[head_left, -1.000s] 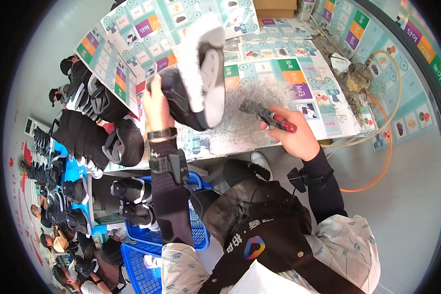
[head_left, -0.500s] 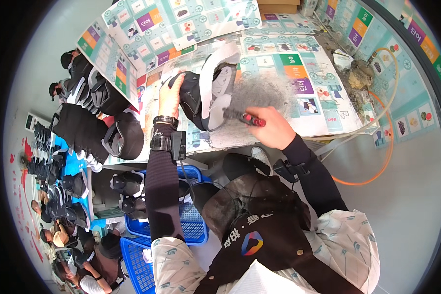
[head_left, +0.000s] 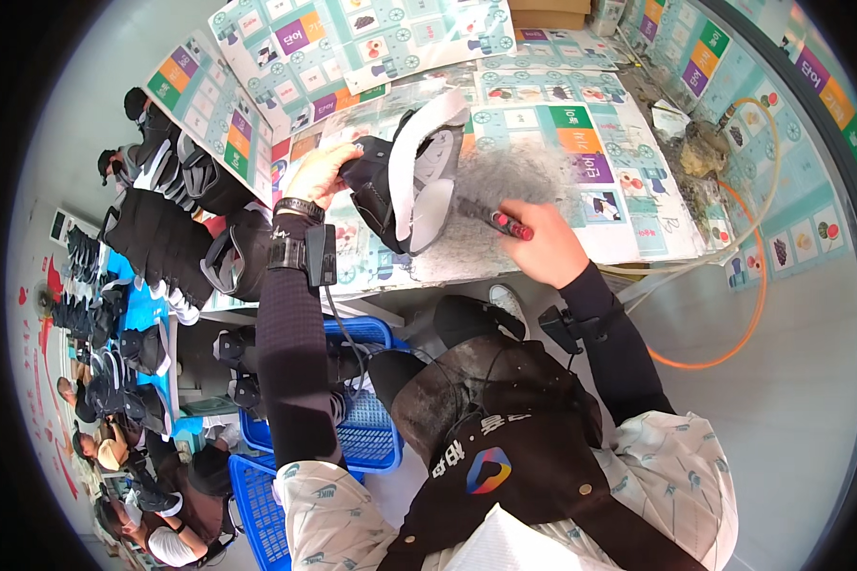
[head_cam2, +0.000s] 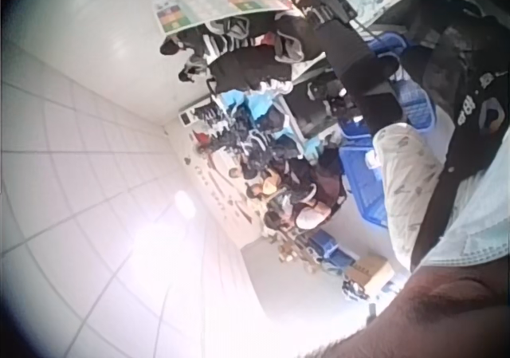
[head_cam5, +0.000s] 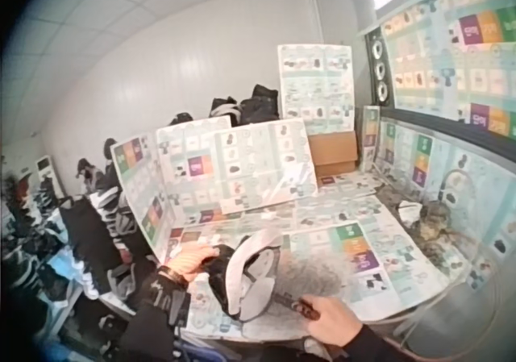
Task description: Apply adhesive and assemble components of shoes at a manufacturing workstation.
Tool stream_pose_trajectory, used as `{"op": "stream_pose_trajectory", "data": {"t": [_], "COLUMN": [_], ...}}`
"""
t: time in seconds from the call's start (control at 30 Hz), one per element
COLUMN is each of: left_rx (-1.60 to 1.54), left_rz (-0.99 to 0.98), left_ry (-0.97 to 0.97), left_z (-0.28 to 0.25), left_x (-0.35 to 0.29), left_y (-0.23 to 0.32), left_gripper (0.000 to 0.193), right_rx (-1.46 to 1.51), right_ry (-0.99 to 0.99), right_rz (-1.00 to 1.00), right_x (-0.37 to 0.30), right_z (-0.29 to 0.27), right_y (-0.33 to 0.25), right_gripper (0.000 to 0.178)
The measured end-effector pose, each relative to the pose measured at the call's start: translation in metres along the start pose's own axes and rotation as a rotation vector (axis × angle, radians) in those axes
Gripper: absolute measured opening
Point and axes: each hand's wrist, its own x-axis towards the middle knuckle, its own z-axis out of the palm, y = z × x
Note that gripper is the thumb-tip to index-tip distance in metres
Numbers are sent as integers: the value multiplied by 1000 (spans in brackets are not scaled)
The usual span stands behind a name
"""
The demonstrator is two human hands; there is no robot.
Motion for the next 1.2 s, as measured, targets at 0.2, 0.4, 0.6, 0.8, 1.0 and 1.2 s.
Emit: {"op": "stream_pose_trajectory", "data": {"t": [0.2,0.4,0.6,0.8,1.0,1.2], "left_rx": [124,267,65,641,536,575], "left_rz": [21,63,319,468,481,439], "left_ry": [-60,150,19,194,176,132], "left_z": [-8,33,58,39,16,15], "left_x": [3,-11,-14,-11,8,21], "left_y": [9,27,27,-12,-39,-35], "left_gripper": [8,40,41,53,31,39], "right_rx": [-17,24,312,179,7,-169], "right_ry": [53,-134,-91,-72,104,-56], "right_rz": [-25,-56,158,72,-33,-83], "right_x": [-1,-8,-14,-2,38,54], "right_z": [-1,-7,-29,-21,-5,-6], "right_y": [0,-4,-10,-7,5,8], "right_gripper": [18,22,35,21,17,15]}}
